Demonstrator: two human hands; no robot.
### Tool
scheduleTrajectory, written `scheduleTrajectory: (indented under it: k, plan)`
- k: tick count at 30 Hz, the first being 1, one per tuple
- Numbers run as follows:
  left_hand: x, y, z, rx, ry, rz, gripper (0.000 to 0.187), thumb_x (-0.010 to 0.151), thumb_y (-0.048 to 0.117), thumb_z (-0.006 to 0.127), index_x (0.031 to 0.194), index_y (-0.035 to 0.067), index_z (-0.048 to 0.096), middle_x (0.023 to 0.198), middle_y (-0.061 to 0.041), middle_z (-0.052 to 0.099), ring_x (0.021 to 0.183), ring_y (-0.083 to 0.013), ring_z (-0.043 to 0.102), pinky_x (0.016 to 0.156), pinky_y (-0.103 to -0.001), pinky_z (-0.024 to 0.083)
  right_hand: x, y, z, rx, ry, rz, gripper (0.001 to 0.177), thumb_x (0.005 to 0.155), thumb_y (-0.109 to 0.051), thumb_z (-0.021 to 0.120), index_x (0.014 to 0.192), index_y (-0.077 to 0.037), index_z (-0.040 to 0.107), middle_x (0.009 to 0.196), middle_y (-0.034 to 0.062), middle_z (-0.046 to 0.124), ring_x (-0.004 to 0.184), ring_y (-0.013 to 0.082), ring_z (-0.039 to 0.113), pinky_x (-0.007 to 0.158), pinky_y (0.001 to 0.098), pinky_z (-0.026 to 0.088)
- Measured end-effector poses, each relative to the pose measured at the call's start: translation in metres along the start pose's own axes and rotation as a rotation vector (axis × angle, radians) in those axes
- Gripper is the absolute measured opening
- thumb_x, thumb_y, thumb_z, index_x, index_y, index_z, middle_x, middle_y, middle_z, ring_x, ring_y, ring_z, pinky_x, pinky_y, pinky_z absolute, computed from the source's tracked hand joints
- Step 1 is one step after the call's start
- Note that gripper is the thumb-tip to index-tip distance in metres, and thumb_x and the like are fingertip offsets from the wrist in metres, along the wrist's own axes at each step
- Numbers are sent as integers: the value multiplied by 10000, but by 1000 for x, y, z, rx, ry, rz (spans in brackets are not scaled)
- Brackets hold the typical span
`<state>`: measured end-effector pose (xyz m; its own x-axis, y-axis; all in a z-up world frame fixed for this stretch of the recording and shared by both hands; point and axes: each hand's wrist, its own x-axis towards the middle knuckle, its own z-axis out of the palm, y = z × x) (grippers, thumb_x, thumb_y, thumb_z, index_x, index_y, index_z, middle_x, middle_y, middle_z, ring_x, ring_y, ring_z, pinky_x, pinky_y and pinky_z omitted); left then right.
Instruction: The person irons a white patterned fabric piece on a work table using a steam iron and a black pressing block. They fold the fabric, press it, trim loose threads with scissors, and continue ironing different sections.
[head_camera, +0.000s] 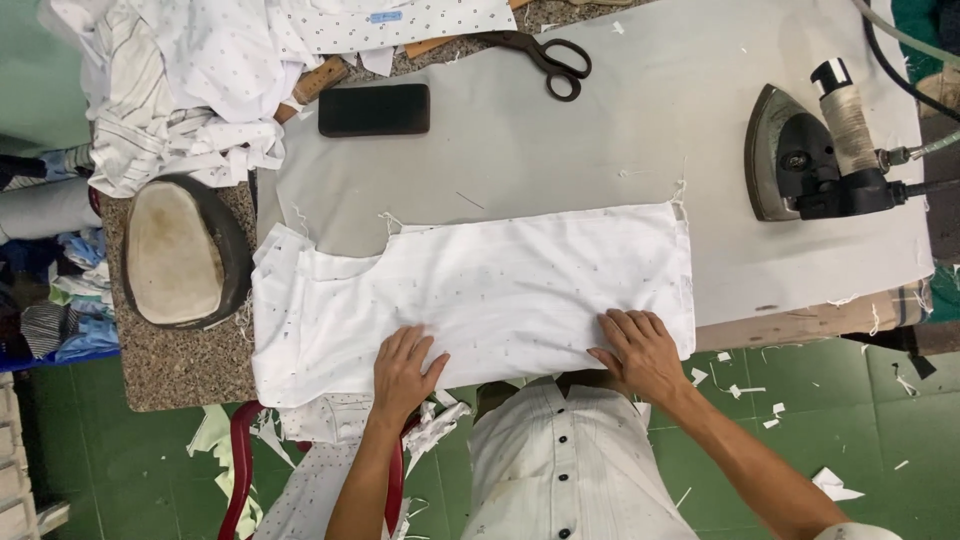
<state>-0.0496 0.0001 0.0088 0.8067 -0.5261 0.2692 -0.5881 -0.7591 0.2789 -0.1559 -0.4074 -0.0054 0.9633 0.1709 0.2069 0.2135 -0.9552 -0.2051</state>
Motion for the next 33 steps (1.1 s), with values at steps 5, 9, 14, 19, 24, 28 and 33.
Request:
scheduleTrajectory:
  k: [5, 9, 14, 19, 24, 28, 33]
  plan:
    - [7, -18, 7, -119, -158, -185, 436, 908, 404, 732, 582, 160, 576, 496, -10, 542, 525, -206, 610, 520, -307, 487, 18, 37, 28, 14, -29, 29, 314, 925, -409, 654, 742, -160, 708, 670, 46, 673, 701, 249, 694, 743, 376, 542]
    - [88, -37, -11, 14, 42, -188, 137, 960, 242, 735, 879, 132, 743, 797, -54, 697, 781, -252, 694, 677, -357, 527, 110, 90, 30, -142, 99, 88, 329, 946, -273, 699, 1255, -159, 709, 1045, 53, 719, 1014, 252, 687, 868, 383, 535]
    - [127, -80, 26, 40, 4, -399, 257, 898, 251, 794, 1041, 55, 712, 941, -111, 656, 923, -312, 654, 797, -430, 505, 138, 129, 56, -185, -84, 142, 371, 864, -287, 791, 1206, -196, 681, 969, 18, 666, 1000, 235, 645, 967, 408, 476]
    - [120, -95, 52, 38, -86, -567, 399, 813, 389, 846, 979, 67, 679, 915, -118, 622, 911, -355, 626, 803, -479, 468, 133, 121, 31, -137, -64, 175, 150, 812, -245, 854, 910, -189, 756, 916, -26, 640, 1010, 188, 614, 1002, 362, 434]
    - [108, -88, 34, -118, 238, -405, 250, 883, 288, 831, 852, 101, 668, 977, -74, 613, 945, -312, 612, 853, -443, 441, 113, 91, -20, 68, 110, 72, 277, 729, -132, 868, 788, -155, 598, 1106, -26, 702, 1110, 207, 620, 1029, 387, 438]
    - [80, -65, -7, -365, 372, -363, 147, 864, 68, 850, 837, 14, 716, 1186, -162, 665, 1179, -366, 615, 1022, -470, 460, 68, 63, -69, 92, -122, 117, 98, 875, -133, 738, 919, -148, 652, 694, 33, 681, 664, 227, 672, 708, 340, 553]
    - [37, -80, -30, -765, 89, -805, 99, 909, -35, 699, 932, 61, 704, 778, -55, 689, 784, -129, 628, 765, -341, 547, 42, 61, -138, 689, -1185, 349, 262, 882, -273, 762, 1083, -107, 780, 809, 152, 798, 737, 252, 743, 729, 373, 580]
